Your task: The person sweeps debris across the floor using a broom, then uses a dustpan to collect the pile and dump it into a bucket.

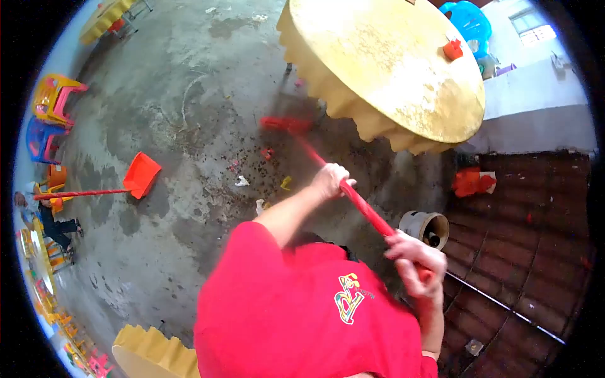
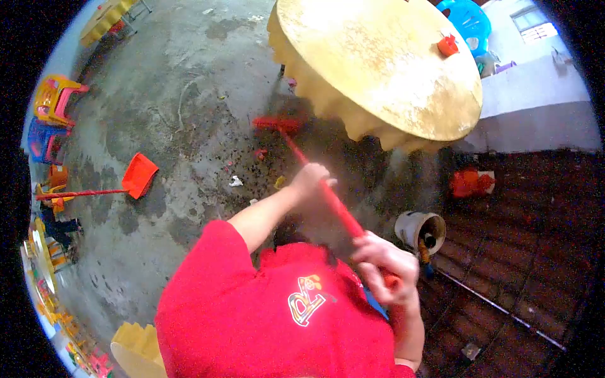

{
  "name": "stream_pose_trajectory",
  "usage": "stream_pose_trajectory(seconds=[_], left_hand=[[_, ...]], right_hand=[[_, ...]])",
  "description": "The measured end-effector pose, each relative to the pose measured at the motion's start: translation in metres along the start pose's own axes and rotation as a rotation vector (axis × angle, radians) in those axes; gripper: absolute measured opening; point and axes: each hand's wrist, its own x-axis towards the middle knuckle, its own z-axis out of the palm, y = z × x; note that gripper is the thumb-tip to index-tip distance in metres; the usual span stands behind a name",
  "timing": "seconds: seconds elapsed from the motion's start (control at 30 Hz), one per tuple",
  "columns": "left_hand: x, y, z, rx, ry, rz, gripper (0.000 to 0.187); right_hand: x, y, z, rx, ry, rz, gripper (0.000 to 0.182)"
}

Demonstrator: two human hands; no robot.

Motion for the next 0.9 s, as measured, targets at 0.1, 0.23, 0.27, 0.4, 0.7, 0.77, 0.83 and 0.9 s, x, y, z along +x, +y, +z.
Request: stream_pose_trajectory(seconds=[0.1,0.23,0.27,0.4,0.7,0.77,0.83,0.9], left_hand=[[0.002,0.06,-0.035,-0.021,-0.128,-0.027,0.034],[0.007,0.087,-0.036,-0.049,0.152,0.053,0.03],[0.012,0.08,-0.027,-0.104,0.249,0.05,0.028],[0.004,0.041,-0.002,-0.052,-0.063,0.046,0.028],[-0.01,0.156,-0.028,-0.342,-0.001,0.206,0.034],[-0.002,0.155,-0.017,-0.475,-0.008,0.164,0.031],[0.004,0.128,0.013,-0.44,-0.21,0.143,0.018],[-0.004,0.119,0.009,-0.39,-0.364,0.102,0.014]], right_hand=[[-0.031,-0.034,-0.01,0.148,0.402,0.151,0.009],[-0.051,-0.041,-0.036,0.071,0.244,0.001,0.013],[-0.043,-0.044,-0.03,0.005,0.209,0.013,0.012],[-0.026,-0.033,-0.006,-0.002,0.199,0.137,0.006],[-0.085,-0.079,-0.076,0.124,0.138,-0.203,0.026],[-0.057,-0.091,-0.069,-0.108,-0.056,-0.285,0.024],[-0.037,-0.078,-0.038,-0.184,0.027,-0.231,0.023],[-0.029,-0.07,-0.024,-0.138,0.112,-0.207,0.023]])
